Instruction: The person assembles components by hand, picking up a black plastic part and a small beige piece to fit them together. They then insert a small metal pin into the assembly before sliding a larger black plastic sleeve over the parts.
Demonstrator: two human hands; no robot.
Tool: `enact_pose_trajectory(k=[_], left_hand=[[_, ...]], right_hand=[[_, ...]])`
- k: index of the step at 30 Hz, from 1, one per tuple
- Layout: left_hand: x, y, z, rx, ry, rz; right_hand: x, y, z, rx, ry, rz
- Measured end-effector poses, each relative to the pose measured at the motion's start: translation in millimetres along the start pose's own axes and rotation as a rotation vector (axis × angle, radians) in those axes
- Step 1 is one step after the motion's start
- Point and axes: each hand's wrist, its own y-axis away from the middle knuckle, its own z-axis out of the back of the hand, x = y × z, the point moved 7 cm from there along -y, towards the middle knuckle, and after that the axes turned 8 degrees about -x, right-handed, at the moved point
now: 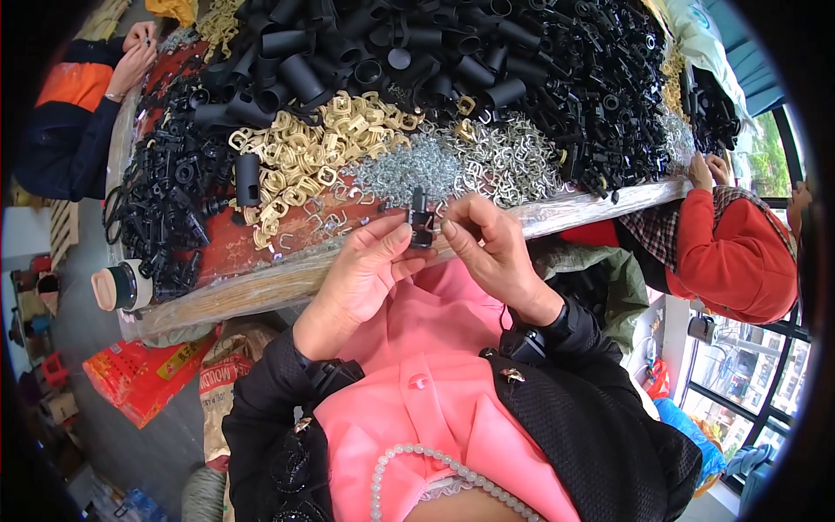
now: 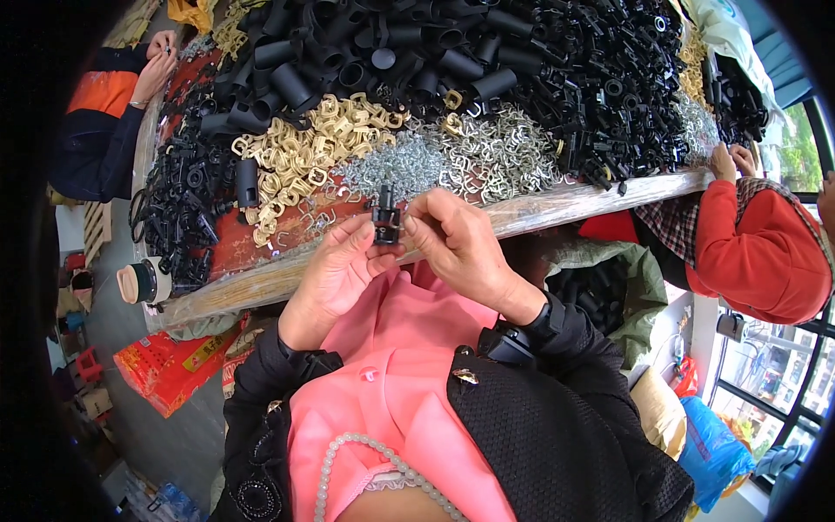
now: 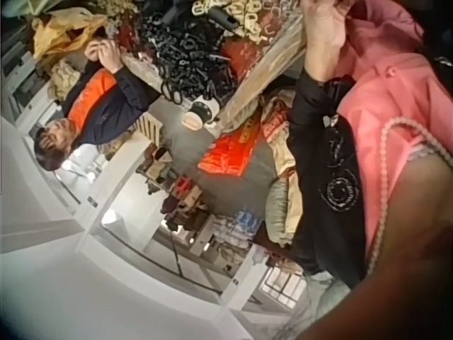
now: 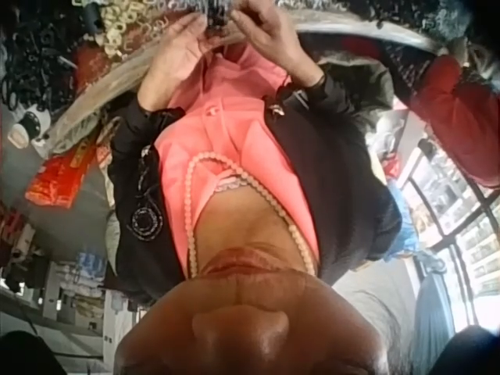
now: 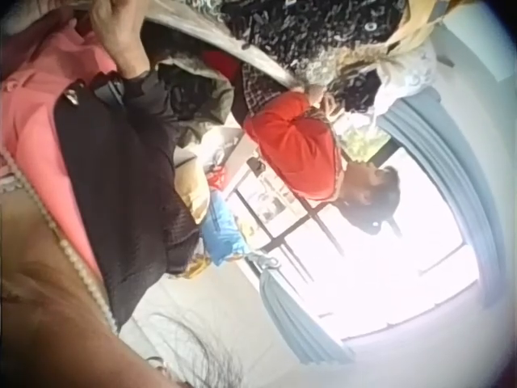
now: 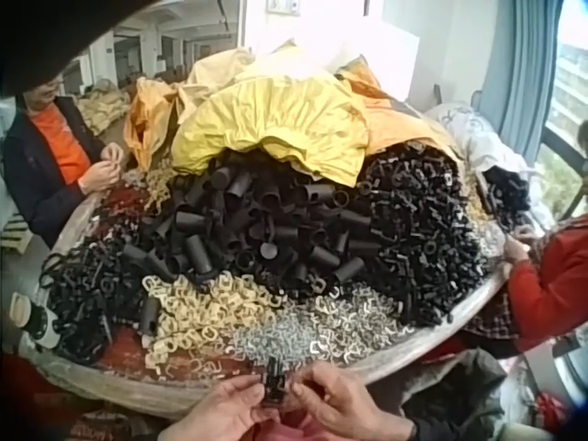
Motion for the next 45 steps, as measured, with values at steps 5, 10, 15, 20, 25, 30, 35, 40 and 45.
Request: enact_pose_trajectory(k=[5,10,15,20,25,30,35,40,45], left_hand=[[-2,4,-11,0.003,-0.010,-0.156],[-1,6,-14,0.074,-0.002,-0.218],[-4,4,-12,0.105,0.067,-0.151],[-4,-1,1,0.090,0.082,-0.067],[-8,1,-4,0.114,0.092,-0.062],[-4,8,-9,0.129,0.075,-0.053],[1,11,-4,0.089,0.070,-0.029],[3,13,-4,0.011,0.037,-0.018],[4,10,1,-0.023,0.011,0.003]], right_hand=[[9,8,8,-0.092,0.126,0.108],[3,13,1,-0.047,0.043,0.118],[-7,10,-7,-0.004,-0.319,-0.026],[-24,4,-12,0.058,-0.415,-0.153],[-29,2,-13,0.036,-0.448,-0.199],[-20,8,-13,0.052,-0.395,-0.138],[-7,11,-4,0.045,-0.089,0.037],[23,6,-5,-0.008,0.062,0.308],[33,6,-13,0.035,0.231,0.449]])
